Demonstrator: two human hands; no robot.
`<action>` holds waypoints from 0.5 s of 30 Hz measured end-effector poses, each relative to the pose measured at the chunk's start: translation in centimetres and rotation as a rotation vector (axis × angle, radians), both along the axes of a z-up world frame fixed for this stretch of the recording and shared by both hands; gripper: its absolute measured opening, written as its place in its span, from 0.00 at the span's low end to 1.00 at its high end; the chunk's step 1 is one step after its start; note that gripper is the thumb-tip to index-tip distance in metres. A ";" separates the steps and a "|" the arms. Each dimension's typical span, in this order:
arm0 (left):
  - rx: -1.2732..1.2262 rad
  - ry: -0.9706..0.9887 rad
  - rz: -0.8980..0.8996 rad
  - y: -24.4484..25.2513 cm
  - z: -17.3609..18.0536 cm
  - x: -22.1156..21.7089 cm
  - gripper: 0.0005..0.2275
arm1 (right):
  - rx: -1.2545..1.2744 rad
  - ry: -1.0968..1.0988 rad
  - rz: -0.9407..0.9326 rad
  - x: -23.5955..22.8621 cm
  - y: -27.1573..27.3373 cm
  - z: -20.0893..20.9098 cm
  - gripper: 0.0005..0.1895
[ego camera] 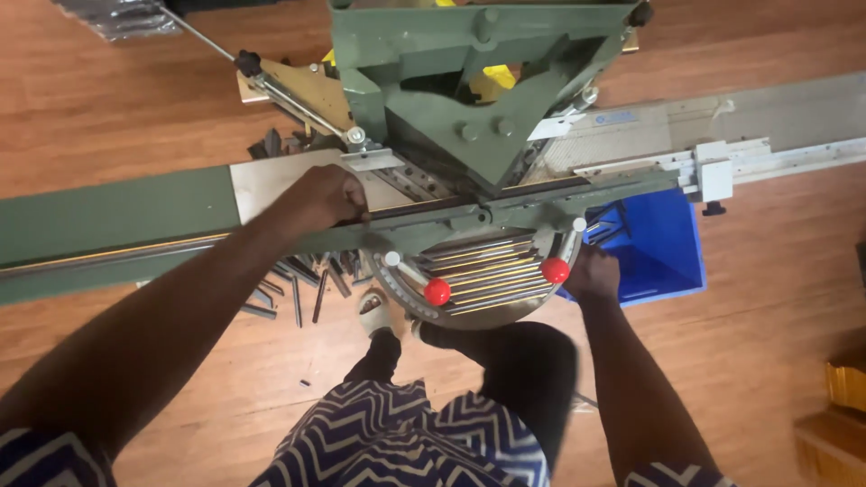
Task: Use a miter guillotine machine to cut frame molding to specific lengths for art framing.
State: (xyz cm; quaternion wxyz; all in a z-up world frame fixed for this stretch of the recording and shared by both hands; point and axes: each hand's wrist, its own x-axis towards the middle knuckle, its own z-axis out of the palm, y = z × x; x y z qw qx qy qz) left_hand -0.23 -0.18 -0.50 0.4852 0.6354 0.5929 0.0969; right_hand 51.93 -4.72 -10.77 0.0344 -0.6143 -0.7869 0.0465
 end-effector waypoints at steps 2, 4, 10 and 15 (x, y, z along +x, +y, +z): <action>0.054 -0.120 -0.028 0.3 0.1 0.0 0.04 | 0.003 -0.027 -0.028 0.1 -0.1 -0.6 0.17; 0.034 -0.021 -0.041 0.6 1.0 0.4 0.05 | 0.010 -0.021 -0.043 -0.2 0.0 -0.1 0.17; 0.043 0.031 -0.014 -0.4 1.0 0.4 0.04 | 0.108 -0.060 -0.014 0.8 -1.2 -3.2 0.15; 0.290 0.002 -0.140 -0.6 -2.7 -0.2 0.04 | 0.096 -0.199 -0.213 -2.6 -8.6 -5.8 0.15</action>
